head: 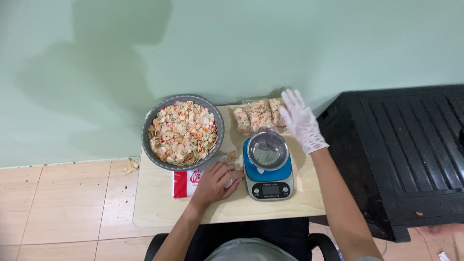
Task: Weighing portions of snacks on a digital scale and transferring them into plastic bags for packaging.
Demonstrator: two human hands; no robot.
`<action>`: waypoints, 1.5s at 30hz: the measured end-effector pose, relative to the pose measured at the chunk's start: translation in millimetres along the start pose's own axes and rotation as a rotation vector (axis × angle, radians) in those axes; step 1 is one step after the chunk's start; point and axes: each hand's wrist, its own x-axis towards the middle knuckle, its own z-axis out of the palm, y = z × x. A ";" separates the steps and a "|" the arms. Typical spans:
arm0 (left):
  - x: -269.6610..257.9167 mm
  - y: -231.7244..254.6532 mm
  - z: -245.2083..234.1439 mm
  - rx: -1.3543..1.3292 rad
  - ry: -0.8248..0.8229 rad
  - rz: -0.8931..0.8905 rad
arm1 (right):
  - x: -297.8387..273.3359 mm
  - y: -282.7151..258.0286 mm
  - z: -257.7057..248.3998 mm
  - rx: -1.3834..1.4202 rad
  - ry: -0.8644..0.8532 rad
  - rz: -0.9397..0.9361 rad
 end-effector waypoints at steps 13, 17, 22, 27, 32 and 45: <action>-1.4 -2.0 1.3 0.007 0.055 -0.004 | -12.4 3.1 30.6 -0.006 -0.102 0.063; -1.6 -2.6 3.6 -0.003 0.073 -0.009 | -13.7 1.9 24.1 -0.066 -0.134 0.049; 1.8 1.2 0.1 -0.001 0.061 -0.025 | -11.7 -4.4 23.3 -0.020 -0.163 0.080; 3.3 0.5 0.4 -0.012 0.091 -0.024 | -12.8 9.1 40.7 -0.007 -0.154 0.057; -4.1 -4.1 7.2 0.010 0.108 0.001 | -16.1 -2.8 25.9 0.065 -0.070 0.041; 5.2 6.1 -9.5 -0.014 0.253 -0.022 | -160.7 -17.4 -4.1 -0.134 -0.313 0.358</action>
